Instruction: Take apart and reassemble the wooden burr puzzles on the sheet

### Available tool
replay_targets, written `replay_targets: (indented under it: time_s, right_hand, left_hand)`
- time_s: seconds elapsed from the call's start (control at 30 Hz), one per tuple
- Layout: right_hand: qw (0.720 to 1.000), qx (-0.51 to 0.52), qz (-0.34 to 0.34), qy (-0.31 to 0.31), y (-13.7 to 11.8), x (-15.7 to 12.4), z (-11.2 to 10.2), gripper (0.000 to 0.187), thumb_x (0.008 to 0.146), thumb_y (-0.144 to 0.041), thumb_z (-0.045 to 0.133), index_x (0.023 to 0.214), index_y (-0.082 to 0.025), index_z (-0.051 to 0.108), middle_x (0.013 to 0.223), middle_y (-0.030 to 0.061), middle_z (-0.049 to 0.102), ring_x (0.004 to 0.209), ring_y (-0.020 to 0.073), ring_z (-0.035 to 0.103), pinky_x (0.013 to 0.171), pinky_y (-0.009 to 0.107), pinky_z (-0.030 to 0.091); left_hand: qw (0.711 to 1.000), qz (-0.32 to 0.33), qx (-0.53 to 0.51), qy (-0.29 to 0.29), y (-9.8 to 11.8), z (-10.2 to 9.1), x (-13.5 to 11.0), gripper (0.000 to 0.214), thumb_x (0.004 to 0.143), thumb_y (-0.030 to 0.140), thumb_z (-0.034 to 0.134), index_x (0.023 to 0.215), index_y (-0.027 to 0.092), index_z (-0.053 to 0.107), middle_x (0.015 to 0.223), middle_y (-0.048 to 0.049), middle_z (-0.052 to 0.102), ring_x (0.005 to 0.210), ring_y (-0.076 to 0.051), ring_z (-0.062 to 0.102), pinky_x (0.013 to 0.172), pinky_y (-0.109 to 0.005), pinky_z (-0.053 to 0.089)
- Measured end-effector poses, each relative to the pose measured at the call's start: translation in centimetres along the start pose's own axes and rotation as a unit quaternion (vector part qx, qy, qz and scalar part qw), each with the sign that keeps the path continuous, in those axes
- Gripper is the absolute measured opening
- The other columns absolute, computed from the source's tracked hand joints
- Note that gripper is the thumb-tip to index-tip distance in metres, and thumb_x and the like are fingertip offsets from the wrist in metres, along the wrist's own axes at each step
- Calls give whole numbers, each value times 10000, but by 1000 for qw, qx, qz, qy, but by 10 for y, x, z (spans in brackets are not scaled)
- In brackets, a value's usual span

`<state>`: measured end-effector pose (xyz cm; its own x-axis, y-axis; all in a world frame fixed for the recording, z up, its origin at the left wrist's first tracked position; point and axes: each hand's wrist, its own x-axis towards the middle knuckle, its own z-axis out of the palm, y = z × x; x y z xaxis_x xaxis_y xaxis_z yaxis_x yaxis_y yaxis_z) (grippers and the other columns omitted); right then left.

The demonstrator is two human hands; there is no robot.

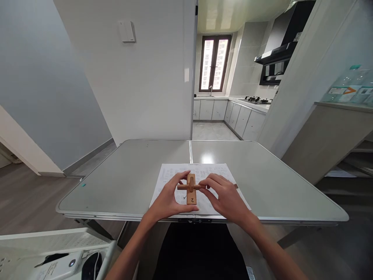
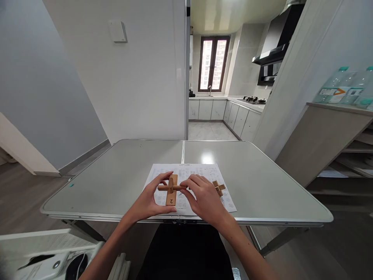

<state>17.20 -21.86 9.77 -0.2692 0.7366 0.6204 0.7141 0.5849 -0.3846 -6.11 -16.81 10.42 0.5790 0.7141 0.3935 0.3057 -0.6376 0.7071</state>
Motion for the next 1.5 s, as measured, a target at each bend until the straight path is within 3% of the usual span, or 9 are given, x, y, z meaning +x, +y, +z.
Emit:
replay_targets:
  time_s: [0.37, 0.63, 0.73, 0.8, 0.87, 0.97, 1.07, 1.2, 1.5]
  right_hand:
    - [1000, -13, 18, 14, -7, -5, 10, 146, 1059, -280, 550, 1035, -238, 688, 942, 57, 722, 784, 225, 642, 704, 371, 462]
    - [971, 197, 128, 35, -5, -9, 21, 137, 1012, -359, 638, 993, -246, 713, 924, 39, 742, 807, 212, 660, 762, 356, 539]
    - [951, 261, 163, -11, -3, -11, 20, 215, 1023, -428, 601, 1065, -242, 701, 1062, 52, 758, 937, 224, 681, 858, 366, 550]
    - [942, 283, 182, -2, -3, -11, 17, 310, 1062, -487, 495, 1118, -240, 675, 1117, 62, 735, 991, 225, 664, 903, 372, 535]
    - [936, 284, 208, 14, -4, -11, 14, 396, 1085, -534, 396, 1044, -234, 651, 1032, 53, 718, 922, 212, 642, 857, 354, 521]
    - [932, 283, 224, -28, -6, -10, 14, 487, 1078, -580, 380, 799, -229, 570, 777, 7, 642, 721, 178, 568, 706, 310, 464]
    - [927, 293, 228, -50, -8, -12, 17, 540, 1072, -595, 383, 683, -232, 474, 625, -25, 535, 609, 153, 484, 631, 295, 401]
    - [924, 296, 241, -24, -10, -16, 21, 544, 1059, -611, 393, 667, -236, 434, 572, -41, 477, 558, 139, 422, 587, 289, 351]
    - [916, 312, 251, 6, -11, -17, 17, 557, 1047, -628, 417, 651, -236, 418, 572, -38, 459, 570, 141, 418, 597, 294, 348]
  left_hand:
    - [999, -30, -13, 22, 0, 6, -5, 832, 672, 490, 914, 1387, 275, 546, 1299, -89, 665, 1167, -315, 648, 1050, -478, 542]
    - [994, -56, -84, 38, 4, 13, -6, 907, 670, 394, 931, 1447, 281, 476, 1372, -116, 654, 1174, -308, 692, 1066, -438, 548]
    - [996, -62, -47, 32, 6, 14, -6, 914, 662, 406, 928, 1436, 267, 463, 1295, -107, 687, 1043, -271, 732, 969, -402, 585]
    - [998, -60, -1, 29, 8, 14, -5, 908, 672, 440, 918, 1436, 267, 460, 1280, -107, 681, 1001, -260, 728, 921, -390, 595]
    - [998, -48, 28, 23, 9, 15, -5, 888, 678, 453, 911, 1427, 268, 472, 1275, -103, 671, 991, -255, 719, 896, -380, 600]
    - [999, -25, 38, 7, 12, 16, -5, 859, 681, 407, 910, 1414, 272, 484, 1263, -79, 669, 979, -240, 711, 880, -360, 601]
    - [999, -14, 49, -8, 15, 15, -5, 852, 672, 407, 914, 1401, 278, 495, 1259, -67, 669, 960, -231, 696, 881, -362, 588]
    - [997, -17, 66, -23, 19, 12, -5, 838, 662, 476, 909, 1364, 259, 507, 1188, -65, 678, 949, -240, 672, 885, -381, 562]
    - [997, 0, 67, -24, 22, 7, -4, 857, 668, 391, 928, 1379, 252, 472, 1217, -42, 656, 1048, -227, 652, 964, -361, 530]
